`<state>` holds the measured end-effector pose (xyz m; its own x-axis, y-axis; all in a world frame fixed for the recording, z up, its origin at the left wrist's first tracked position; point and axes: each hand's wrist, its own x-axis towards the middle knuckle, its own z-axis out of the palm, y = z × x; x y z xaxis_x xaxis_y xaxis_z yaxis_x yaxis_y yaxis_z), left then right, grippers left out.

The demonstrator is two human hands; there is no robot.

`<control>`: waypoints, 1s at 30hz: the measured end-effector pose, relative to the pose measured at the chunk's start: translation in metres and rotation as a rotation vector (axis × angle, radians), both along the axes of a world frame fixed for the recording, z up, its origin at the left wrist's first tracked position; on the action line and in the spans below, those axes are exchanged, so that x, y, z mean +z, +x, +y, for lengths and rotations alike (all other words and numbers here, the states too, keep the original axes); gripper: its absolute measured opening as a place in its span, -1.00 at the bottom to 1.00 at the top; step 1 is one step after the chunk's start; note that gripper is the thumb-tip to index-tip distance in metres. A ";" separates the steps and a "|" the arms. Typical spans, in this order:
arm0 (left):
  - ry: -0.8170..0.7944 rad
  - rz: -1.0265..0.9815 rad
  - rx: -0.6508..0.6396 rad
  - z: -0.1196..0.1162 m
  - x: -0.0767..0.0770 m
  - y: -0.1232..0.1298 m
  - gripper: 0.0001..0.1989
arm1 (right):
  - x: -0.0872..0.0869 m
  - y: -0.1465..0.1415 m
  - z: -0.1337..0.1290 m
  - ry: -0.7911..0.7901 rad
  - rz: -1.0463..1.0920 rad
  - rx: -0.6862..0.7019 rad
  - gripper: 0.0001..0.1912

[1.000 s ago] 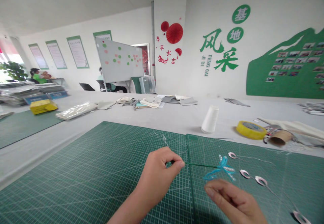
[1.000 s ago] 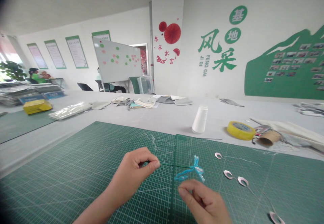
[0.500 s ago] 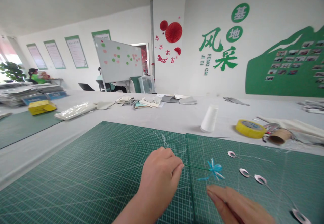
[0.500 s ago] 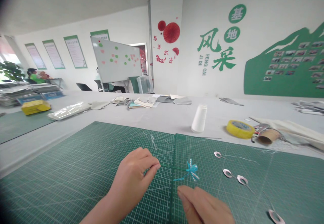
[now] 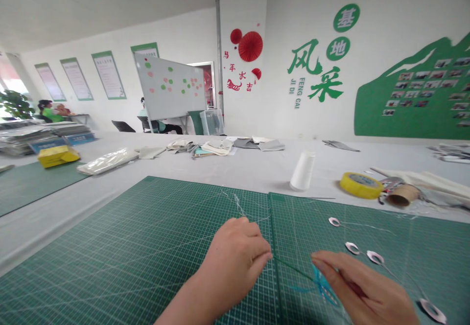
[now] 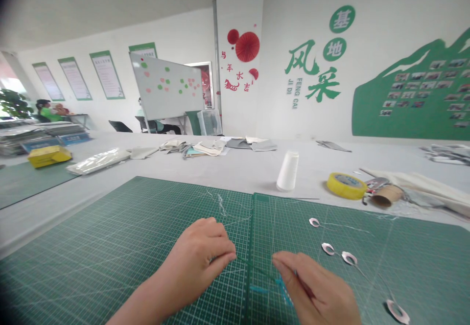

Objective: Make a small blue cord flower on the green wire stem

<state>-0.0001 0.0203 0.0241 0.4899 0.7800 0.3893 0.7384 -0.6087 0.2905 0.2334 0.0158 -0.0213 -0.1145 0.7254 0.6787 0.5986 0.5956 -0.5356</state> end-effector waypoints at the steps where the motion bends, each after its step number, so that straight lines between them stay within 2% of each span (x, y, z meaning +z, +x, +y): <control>1: -0.006 0.012 -0.017 0.000 0.001 -0.001 -0.78 | 0.002 -0.001 0.000 -0.055 0.041 0.006 -0.79; 4: -0.037 0.000 -0.076 -0.001 0.005 -0.003 -0.80 | 0.006 -0.002 0.002 -0.233 0.115 0.034 -0.77; 7: -0.115 -0.103 -0.126 -0.003 0.010 -0.006 -0.84 | 0.009 -0.001 0.004 -0.399 0.187 0.087 -0.75; 12: -0.297 -0.341 -0.149 -0.005 0.018 -0.009 -0.88 | 0.010 -0.002 0.006 -0.584 0.387 0.166 -0.73; 15: -0.383 -0.479 -0.139 -0.002 0.017 -0.008 -0.87 | 0.008 -0.004 0.006 -0.649 0.415 0.194 -0.72; 18: -0.404 -0.595 -0.032 0.003 0.011 -0.006 -0.86 | 0.005 -0.006 0.004 -0.606 0.355 0.190 -0.72; 22: -0.405 -0.634 0.123 0.006 0.003 -0.002 -0.84 | -0.001 -0.010 0.002 -0.502 0.261 0.144 -0.77; 26: -0.380 -0.616 0.195 0.007 -0.004 0.001 -0.83 | -0.006 -0.014 -0.001 -0.410 0.090 0.142 -0.77; 30: -0.334 -0.570 0.250 0.008 -0.007 0.003 -0.82 | -0.009 -0.016 -0.003 -0.244 -0.036 0.215 -0.84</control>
<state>0.0031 0.0283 0.0171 0.0712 0.9651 0.2521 0.5216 -0.2514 0.8153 0.2173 0.0126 -0.0298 -0.3032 0.8231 0.4803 0.4943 0.5667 -0.6592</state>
